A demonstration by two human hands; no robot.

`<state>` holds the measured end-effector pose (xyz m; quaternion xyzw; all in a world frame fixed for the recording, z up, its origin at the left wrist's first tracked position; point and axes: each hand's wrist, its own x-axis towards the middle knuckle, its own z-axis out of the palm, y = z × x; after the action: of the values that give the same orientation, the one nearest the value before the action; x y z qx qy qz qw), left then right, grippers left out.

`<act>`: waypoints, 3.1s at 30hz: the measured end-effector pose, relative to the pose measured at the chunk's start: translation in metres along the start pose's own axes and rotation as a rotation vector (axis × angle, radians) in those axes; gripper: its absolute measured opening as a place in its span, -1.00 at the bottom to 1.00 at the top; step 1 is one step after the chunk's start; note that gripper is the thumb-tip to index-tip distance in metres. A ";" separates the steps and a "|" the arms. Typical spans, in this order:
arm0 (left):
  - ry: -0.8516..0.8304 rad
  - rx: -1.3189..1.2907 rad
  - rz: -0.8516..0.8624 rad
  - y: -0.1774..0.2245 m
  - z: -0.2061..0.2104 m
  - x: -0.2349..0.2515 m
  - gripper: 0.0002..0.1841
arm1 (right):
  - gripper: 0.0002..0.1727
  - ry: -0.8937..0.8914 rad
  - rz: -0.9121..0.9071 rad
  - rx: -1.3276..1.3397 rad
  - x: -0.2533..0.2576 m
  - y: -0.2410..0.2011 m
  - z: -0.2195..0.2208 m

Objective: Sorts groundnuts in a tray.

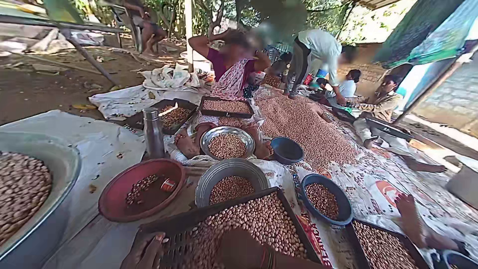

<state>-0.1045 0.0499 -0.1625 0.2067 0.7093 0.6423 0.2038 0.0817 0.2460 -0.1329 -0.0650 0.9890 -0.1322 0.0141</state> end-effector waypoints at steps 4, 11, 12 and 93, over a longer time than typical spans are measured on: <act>0.076 0.064 -0.046 0.004 0.007 -0.003 -0.69 | -0.69 -0.418 -0.006 0.178 -0.001 -0.031 -0.036; 0.017 0.092 -0.081 0.020 0.004 -0.005 -0.73 | -0.77 -0.400 -0.314 0.309 0.025 -0.087 0.029; 0.014 0.091 -0.081 0.019 0.003 -0.005 -0.73 | -0.71 -0.341 -0.254 0.296 0.040 -0.079 0.023; -0.836 -0.101 -0.801 0.049 0.051 -0.110 -0.48 | -0.84 0.135 -0.325 0.124 -0.062 -0.062 -0.025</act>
<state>0.0167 0.0354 -0.1162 0.1484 0.5598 0.4121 0.7034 0.1502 0.2015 -0.0920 -0.2137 0.9542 -0.1974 -0.0698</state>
